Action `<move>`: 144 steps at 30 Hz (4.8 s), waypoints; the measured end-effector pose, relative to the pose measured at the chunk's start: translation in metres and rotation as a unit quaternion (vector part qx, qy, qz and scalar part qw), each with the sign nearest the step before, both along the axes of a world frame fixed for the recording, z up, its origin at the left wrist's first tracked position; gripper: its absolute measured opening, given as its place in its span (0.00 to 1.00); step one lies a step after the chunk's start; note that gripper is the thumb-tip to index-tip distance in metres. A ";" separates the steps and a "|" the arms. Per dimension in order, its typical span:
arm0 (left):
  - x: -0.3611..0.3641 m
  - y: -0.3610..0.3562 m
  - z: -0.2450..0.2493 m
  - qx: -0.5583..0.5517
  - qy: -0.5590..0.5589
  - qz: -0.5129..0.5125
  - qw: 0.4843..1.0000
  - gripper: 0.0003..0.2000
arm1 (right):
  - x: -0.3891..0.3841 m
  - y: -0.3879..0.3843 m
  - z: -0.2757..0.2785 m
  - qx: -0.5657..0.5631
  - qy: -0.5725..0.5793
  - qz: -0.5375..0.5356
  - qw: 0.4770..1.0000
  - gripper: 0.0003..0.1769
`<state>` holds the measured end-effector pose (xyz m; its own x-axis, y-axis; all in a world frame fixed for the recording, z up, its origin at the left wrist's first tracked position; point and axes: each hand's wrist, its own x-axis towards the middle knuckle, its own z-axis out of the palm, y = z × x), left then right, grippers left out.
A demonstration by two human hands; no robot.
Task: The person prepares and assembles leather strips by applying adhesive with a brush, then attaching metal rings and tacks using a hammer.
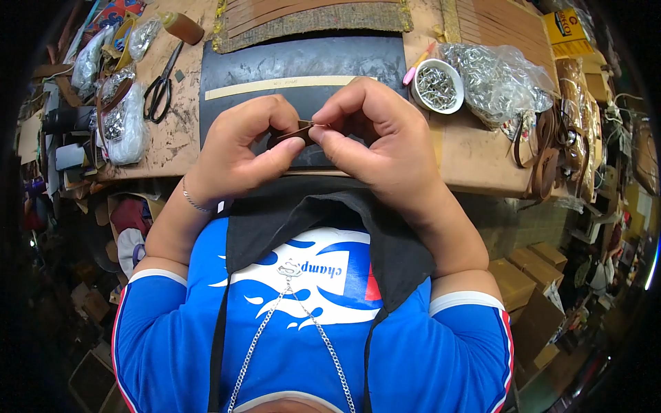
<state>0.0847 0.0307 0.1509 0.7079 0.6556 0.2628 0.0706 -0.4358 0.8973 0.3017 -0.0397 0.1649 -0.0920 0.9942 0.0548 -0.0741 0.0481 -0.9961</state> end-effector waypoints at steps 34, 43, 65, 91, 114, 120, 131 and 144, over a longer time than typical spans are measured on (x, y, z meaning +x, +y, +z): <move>0.006 -0.008 0.019 -0.207 0.003 0.035 0.978 0.07 | 0.003 -0.003 -0.014 0.087 0.006 -0.022 0.996 0.10; 0.006 -0.008 0.023 -0.216 0.019 0.039 0.975 0.07 | 0.005 -0.002 -0.015 0.111 0.002 -0.016 0.994 0.12; -0.006 -0.001 0.032 -0.209 0.106 0.028 0.972 0.08 | 0.005 0.001 -0.007 -0.034 0.033 0.021 0.999 0.16; -0.025 0.023 -0.072 0.021 0.462 0.119 0.879 0.13 | 0.038 0.013 -0.159 0.121 -0.466 -0.092 0.872 0.05; 0.046 -0.004 -0.142 0.291 0.183 0.123 0.931 0.08 | 0.058 0.002 -0.155 0.165 -0.387 -0.129 0.898 0.15; -0.040 -0.034 -0.128 0.294 0.262 0.122 0.911 0.19 | 0.050 -0.013 -0.150 0.232 -0.477 -0.108 0.841 0.14; -0.054 -0.031 -0.136 0.289 0.328 0.176 0.882 0.28 | 0.050 0.004 -0.156 0.236 -0.535 -0.129 0.801 0.16; 0.063 0.036 -0.142 0.282 0.189 0.137 0.931 0.15 | 0.064 0.035 -0.154 0.197 -0.451 -0.161 0.856 0.18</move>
